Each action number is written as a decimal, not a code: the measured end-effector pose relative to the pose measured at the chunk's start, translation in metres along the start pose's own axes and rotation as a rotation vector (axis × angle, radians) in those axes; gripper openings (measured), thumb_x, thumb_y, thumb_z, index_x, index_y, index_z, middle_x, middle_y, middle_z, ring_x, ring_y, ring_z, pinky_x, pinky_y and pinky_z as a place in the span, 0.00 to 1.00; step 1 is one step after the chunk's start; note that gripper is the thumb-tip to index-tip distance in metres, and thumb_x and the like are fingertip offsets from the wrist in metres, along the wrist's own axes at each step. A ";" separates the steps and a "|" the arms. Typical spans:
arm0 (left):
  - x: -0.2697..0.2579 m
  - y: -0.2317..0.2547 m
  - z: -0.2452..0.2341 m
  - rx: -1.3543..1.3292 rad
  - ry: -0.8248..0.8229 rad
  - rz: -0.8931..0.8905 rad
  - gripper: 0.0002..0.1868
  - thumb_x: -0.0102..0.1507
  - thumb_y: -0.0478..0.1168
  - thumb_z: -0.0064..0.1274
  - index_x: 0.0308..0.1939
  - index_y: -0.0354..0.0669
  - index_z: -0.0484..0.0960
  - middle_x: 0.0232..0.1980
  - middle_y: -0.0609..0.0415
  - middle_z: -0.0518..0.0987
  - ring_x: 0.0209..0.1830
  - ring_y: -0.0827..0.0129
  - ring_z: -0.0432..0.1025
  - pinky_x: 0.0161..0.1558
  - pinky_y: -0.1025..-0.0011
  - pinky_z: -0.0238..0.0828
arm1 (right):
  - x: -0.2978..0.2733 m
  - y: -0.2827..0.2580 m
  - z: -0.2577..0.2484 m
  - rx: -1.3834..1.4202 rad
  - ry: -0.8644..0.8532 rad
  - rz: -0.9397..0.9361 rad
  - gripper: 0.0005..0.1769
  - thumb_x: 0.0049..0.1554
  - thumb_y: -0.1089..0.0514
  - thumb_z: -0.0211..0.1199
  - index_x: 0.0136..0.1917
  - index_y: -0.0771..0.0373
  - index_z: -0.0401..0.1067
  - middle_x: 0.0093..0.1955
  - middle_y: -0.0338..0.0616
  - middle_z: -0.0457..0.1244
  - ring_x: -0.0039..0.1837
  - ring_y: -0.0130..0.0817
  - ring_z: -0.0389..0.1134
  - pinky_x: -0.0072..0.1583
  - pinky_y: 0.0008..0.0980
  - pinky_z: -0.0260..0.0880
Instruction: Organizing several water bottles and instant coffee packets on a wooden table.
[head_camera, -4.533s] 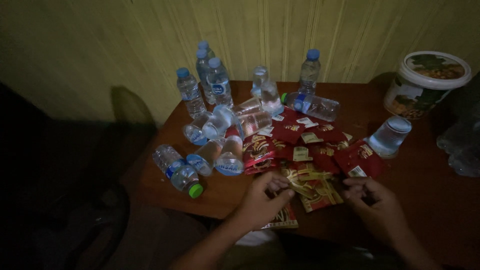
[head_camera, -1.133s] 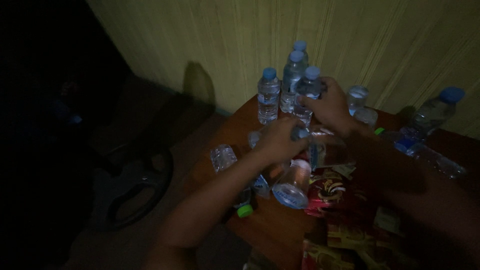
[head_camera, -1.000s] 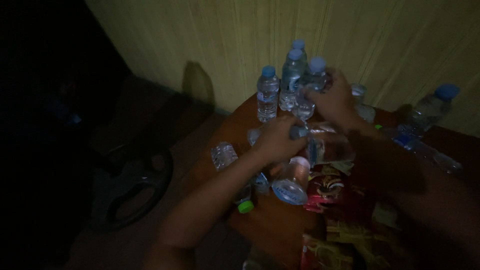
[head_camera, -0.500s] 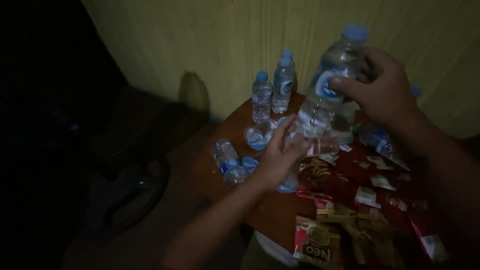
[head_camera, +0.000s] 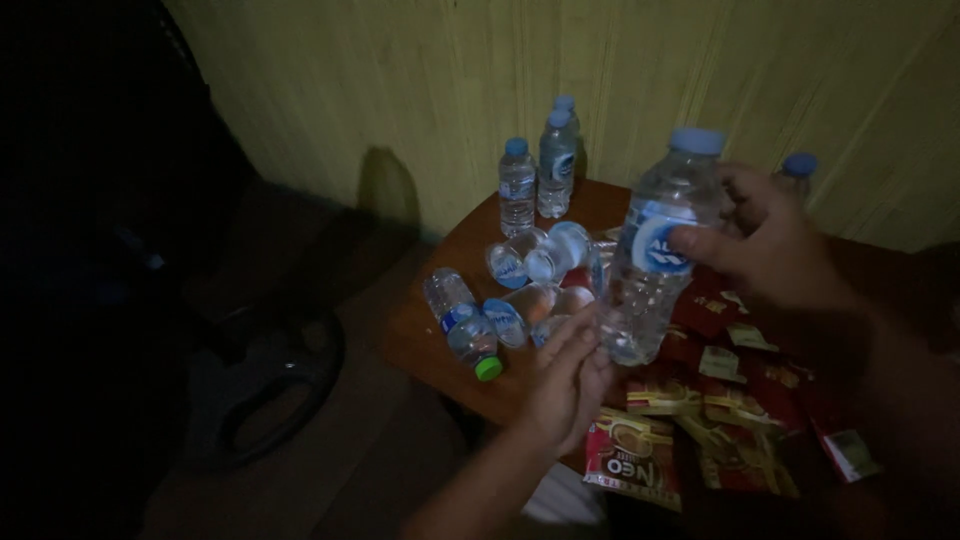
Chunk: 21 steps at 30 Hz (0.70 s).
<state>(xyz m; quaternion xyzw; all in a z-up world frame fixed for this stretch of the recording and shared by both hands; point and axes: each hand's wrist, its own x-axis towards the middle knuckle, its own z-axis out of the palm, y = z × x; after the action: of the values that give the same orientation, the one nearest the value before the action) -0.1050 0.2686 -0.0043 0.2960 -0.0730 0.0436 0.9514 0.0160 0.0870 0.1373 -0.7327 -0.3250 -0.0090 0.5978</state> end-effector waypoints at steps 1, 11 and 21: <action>-0.002 0.001 0.005 0.001 -0.002 -0.003 0.26 0.73 0.37 0.42 0.74 0.31 0.66 0.60 0.52 0.78 0.54 0.72 0.73 0.56 0.74 0.72 | -0.001 0.002 0.001 0.000 0.003 0.001 0.36 0.53 0.52 0.71 0.71 0.66 0.66 0.64 0.49 0.67 0.66 0.38 0.69 0.66 0.40 0.70; -0.009 -0.010 0.002 0.020 -0.039 -0.053 0.24 0.74 0.38 0.41 0.74 0.31 0.66 0.60 0.47 0.79 0.53 0.70 0.74 0.49 0.73 0.73 | -0.006 0.019 0.008 0.381 -0.045 0.221 0.34 0.62 0.42 0.50 0.77 0.57 0.57 0.69 0.46 0.63 0.67 0.42 0.66 0.62 0.45 0.70; -0.008 -0.009 0.001 0.052 -0.061 -0.081 0.27 0.74 0.41 0.37 0.75 0.31 0.62 0.67 0.41 0.74 0.66 0.57 0.71 0.66 0.60 0.70 | -0.001 0.054 0.022 0.714 -0.126 0.218 0.30 0.65 0.51 0.49 0.78 0.62 0.57 0.70 0.49 0.63 0.68 0.37 0.68 0.67 0.39 0.70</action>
<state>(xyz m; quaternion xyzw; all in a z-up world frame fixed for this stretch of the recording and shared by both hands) -0.1120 0.2607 -0.0100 0.3244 -0.0888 -0.0020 0.9418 0.0334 0.1015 0.0836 -0.5074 -0.2639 0.2137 0.7920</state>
